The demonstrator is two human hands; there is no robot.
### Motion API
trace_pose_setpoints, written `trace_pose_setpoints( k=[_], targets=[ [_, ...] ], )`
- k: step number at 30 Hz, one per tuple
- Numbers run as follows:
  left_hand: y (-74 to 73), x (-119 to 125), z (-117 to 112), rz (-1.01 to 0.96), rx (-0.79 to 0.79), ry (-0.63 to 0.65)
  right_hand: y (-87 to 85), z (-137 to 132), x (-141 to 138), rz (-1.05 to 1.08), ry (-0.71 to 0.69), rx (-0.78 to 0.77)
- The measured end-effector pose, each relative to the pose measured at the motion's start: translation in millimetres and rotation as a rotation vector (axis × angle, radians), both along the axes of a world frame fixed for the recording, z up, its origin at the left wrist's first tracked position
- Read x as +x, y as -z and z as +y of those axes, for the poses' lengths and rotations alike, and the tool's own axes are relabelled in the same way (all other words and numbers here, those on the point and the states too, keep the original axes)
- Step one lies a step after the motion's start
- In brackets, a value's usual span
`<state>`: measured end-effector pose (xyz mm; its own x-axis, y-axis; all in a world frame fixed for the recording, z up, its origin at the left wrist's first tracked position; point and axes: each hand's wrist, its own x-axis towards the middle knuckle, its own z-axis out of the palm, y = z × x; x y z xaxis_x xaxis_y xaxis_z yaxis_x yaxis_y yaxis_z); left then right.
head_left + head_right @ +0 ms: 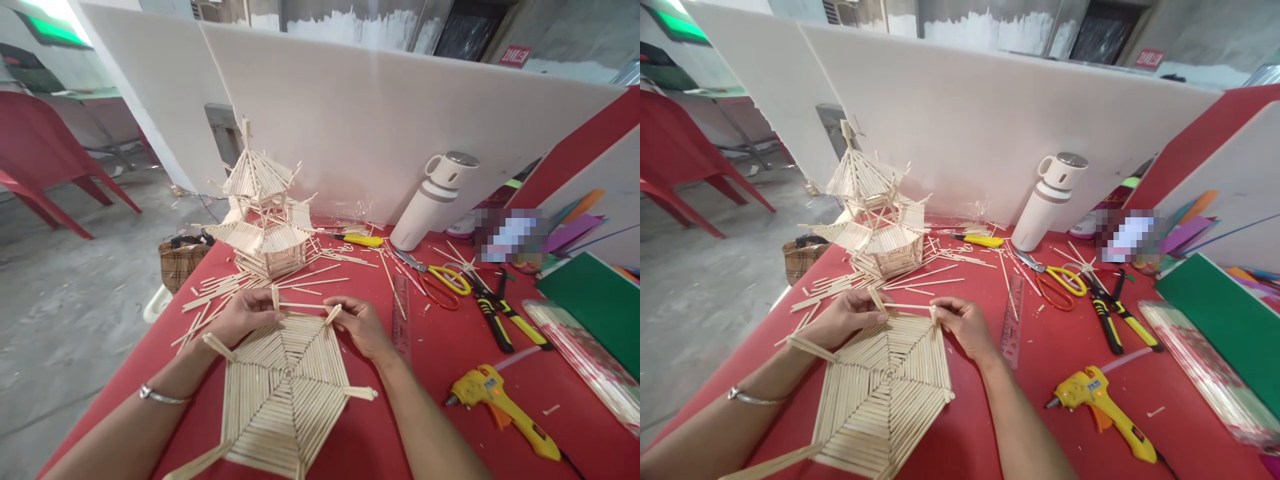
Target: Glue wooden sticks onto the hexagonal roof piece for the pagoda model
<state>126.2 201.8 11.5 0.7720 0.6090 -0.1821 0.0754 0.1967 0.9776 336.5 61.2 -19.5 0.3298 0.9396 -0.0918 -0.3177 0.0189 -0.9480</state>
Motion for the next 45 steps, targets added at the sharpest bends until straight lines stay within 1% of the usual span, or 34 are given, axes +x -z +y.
trace_pose_setpoints(
  k=[4, 8, 12, 19, 23, 27, 31, 35, 40, 42, 45],
  targets=[
    [1.0, 6.3, -5.9, 0.037, 0.081, -0.088, 5.9, -0.6, 3.0, 0.005, -0.026, 0.016],
    [6.6, 8.4, -7.3, 0.063, 0.185, -0.098, 10.2, -1.9, 5.2, 0.006, -0.047, 0.048],
    [9.7, 9.8, -9.0, 0.091, 0.285, -0.119, 9.9, -2.8, 6.0, 0.01, -0.055, 0.067],
    [4.7, 10.2, -10.8, 0.091, 0.43, -0.079, 4.9, -3.8, 4.3, 0.012, -0.06, 0.045],
    [6.2, 10.0, -9.4, 0.068, 0.504, -0.054, 3.7, -4.9, 3.9, 0.023, -0.076, 0.045],
    [8.6, 9.6, -7.3, 0.052, 0.516, -0.04, 3.1, -9.4, 6.6, 0.036, -0.146, 0.091],
    [7.9, 8.9, -5.8, 0.068, 0.492, -0.024, 1.0, -16.2, 7.7, -0.112, -0.172, 0.1],
    [6.6, 8.3, -4.9, 0.073, 0.439, -0.01, 1.3, -19.5, 3.2, -0.243, -0.104, 0.022],
    [7.6, 8.6, -4.9, 0.084, 0.391, -0.018, 3.8, -17.5, -5.6, -0.326, -0.014, -0.039],
    [8.5, 8.9, -5.1, 0.087, 0.372, -0.021, 2.8, -16.7, -9.0, -0.376, 0.012, -0.03],
    [9.7, 9.2, -5.1, 0.087, 0.355, -0.028, 0.6, -15.7, -12.9, -0.473, 0.045, 0.026]
  ],
)
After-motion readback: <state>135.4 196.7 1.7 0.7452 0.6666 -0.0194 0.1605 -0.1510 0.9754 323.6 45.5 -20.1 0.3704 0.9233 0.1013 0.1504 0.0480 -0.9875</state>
